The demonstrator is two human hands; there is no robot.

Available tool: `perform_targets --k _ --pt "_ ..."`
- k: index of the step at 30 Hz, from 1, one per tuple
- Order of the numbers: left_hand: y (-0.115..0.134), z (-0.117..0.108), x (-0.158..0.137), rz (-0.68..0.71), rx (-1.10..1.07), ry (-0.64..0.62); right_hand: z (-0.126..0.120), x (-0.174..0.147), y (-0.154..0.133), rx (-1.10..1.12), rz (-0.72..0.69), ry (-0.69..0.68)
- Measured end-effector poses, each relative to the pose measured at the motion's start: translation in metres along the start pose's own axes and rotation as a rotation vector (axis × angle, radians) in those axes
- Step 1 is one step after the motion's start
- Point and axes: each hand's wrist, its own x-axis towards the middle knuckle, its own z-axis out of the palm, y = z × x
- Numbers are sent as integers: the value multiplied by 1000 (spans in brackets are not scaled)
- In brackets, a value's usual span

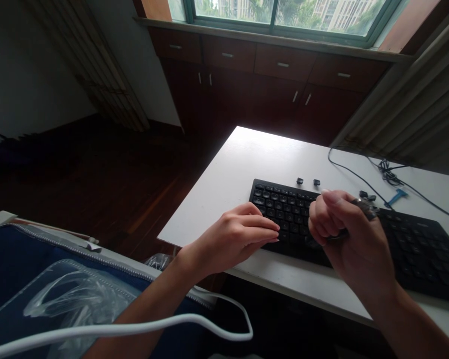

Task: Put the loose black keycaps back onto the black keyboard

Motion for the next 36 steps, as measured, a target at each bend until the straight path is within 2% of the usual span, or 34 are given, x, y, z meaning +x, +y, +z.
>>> perform_targets --k 9,14,18,20,24,29,33,36 --pt "2 0 0 -27 -5 -11 11 -3 1 36 -44 -34" --pt "0 -6 -4 -102 -42 94 22 -3 2 85 -87 -56" --pt "-2 -9 -8 -238 78 212 39 2 -2 84 -82 -163" --pt "-1 -9 -9 -261 99 228 46 3 -8 62 -94 -214" --pt "2 -6 -8 -152 75 125 49 4 -16 -9 -123 -212" --pt "3 -3 -5 -39 151 -46 29 8 -14 15 -106 -88" --pt "2 -1 -4 -5 143 -93 13 7 -10 -13 -90 -28" --pt "0 1 -4 -5 100 -73 10 6 -8 -32 -91 -25"
